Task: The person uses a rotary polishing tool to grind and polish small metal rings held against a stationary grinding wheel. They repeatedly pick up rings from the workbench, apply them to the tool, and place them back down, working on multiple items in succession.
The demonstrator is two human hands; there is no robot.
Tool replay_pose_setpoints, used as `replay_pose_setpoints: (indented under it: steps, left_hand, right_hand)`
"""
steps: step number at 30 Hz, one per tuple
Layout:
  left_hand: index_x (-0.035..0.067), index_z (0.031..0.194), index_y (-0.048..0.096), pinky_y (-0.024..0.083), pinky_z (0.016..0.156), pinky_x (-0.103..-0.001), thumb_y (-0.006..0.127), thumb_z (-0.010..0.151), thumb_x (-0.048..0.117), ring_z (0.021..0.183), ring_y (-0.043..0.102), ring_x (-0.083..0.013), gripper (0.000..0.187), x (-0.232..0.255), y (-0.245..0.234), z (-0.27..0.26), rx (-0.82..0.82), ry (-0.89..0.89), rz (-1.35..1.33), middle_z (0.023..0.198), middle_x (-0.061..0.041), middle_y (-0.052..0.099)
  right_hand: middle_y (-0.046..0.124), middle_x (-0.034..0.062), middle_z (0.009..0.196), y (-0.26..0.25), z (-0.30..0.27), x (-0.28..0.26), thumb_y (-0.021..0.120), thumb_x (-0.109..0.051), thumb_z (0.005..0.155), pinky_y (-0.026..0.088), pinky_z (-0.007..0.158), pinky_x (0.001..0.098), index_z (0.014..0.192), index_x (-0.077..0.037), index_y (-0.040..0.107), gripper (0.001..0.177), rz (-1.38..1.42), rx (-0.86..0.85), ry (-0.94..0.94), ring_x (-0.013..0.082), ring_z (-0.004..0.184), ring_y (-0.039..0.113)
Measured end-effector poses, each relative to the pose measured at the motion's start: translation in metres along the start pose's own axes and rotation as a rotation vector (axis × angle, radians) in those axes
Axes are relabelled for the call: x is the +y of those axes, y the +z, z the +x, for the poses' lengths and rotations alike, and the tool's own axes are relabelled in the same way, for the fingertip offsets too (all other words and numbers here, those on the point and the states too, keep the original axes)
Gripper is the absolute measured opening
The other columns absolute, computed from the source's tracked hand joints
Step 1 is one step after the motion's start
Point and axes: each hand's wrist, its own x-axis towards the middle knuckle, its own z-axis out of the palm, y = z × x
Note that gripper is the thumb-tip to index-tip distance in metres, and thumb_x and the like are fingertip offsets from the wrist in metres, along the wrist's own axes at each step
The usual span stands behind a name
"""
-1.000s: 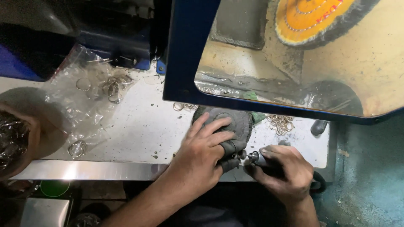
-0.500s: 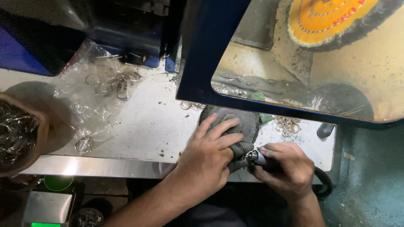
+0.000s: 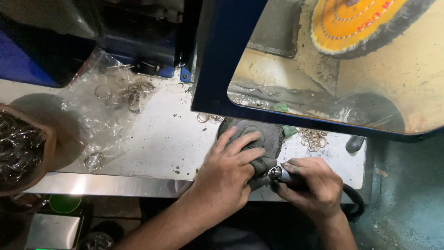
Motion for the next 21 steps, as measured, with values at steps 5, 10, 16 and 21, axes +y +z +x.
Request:
replay_pose_setpoints:
  steps: [5, 10, 16, 21]
  left_hand:
    - [0.002, 0.071, 0.075, 0.029, 0.121, -0.062, 0.072, 0.062, -0.006, 0.136, 0.053, -0.0353, 0.012, 0.0, 0.0008, -0.0005, -0.001, 0.006, 0.008, 0.119, -0.007, 0.071]
    - [0.002, 0.071, 0.077, 0.028, 0.121, -0.061, 0.071, 0.062, -0.006, 0.137, 0.052, -0.0343, 0.014, 0.0011, -0.0023, 0.0009, -0.026, -0.015, 0.03, 0.121, -0.007, 0.072]
    - [0.002, 0.08, 0.078, 0.027, 0.122, -0.062, 0.072, 0.062, -0.005, 0.136, 0.053, -0.0338, 0.019, 0.0019, -0.0018, 0.002, -0.011, 0.004, 0.021, 0.12, -0.006, 0.071]
    - [0.003, 0.069, 0.076, 0.028, 0.122, -0.061, 0.074, 0.061, -0.004, 0.135, 0.054, -0.0331, 0.011, 0.0012, -0.001, 0.0016, -0.011, 0.002, 0.027, 0.119, -0.006, 0.071]
  right_hand:
    - [0.073, 0.0181, 0.101, 0.0009, -0.0002, 0.0005, 0.082, -0.024, 0.085, 0.058, 0.079, 0.0439, 0.108, -0.001, 0.065, 0.037, 0.02, 0.002, -0.01, 0.0321, 0.087, 0.073]
    - [0.074, 0.017, 0.1, 0.0, 0.0022, -0.0006, 0.079, -0.026, 0.087, 0.057, 0.078, 0.0434, 0.108, -0.003, 0.066, 0.034, -0.007, 0.012, -0.014, 0.0318, 0.086, 0.073]
    - [0.073, 0.017, 0.102, -0.0008, 0.0011, 0.0006, 0.078, -0.024, 0.087, 0.058, 0.08, 0.0445, 0.109, -0.001, 0.066, 0.033, 0.041, 0.018, -0.02, 0.0314, 0.088, 0.072]
    - [0.074, 0.0173, 0.102, -0.0008, 0.0035, -0.0008, 0.08, -0.025, 0.087, 0.057, 0.078, 0.0434, 0.109, -0.002, 0.065, 0.035, 0.032, 0.012, -0.019, 0.0324, 0.088, 0.073]
